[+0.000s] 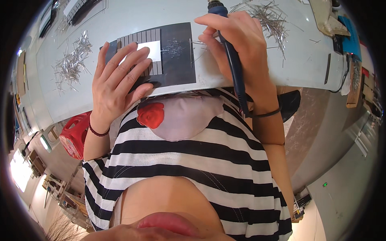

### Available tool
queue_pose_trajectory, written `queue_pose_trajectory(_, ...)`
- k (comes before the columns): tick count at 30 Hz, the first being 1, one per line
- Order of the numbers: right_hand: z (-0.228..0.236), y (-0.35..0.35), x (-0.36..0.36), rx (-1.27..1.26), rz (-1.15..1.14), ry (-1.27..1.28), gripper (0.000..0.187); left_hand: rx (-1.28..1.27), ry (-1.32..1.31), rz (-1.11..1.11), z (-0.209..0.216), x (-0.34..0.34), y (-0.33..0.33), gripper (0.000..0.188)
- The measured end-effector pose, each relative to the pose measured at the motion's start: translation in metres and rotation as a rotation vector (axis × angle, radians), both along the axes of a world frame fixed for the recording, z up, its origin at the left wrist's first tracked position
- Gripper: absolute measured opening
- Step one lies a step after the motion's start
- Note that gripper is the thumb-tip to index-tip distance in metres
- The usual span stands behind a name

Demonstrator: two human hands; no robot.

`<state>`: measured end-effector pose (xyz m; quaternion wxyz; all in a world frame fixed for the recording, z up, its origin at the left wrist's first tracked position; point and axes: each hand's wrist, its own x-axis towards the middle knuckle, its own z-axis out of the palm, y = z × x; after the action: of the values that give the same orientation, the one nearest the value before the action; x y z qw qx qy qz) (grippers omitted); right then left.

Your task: Soldering thin metal wires onto a rectangular electronic component using a template and soldering iron.

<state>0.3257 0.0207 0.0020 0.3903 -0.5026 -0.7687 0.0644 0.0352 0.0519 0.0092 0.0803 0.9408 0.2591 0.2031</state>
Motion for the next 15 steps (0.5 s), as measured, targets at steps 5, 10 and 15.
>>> queue_pose_trajectory(5, 0.011, 0.0, -0.002, -0.093, 0.153, 0.03, 0.04, 0.009, -0.002, 0.008, 0.001, 0.002, -0.001, 0.04)
queue_pose_trajectory(10, 0.008, 0.001, -0.02, -0.092, 0.09, -0.056, 0.04, 0.014, -0.007, 0.014, -0.001, 0.003, -0.001, 0.039)
queue_pose_trajectory(15, 0.008, 0.0, -0.008, -0.128, 0.056, 0.09, 0.039, 0.025, -0.025, 0.022, -0.003, 0.002, -0.002, 0.037)
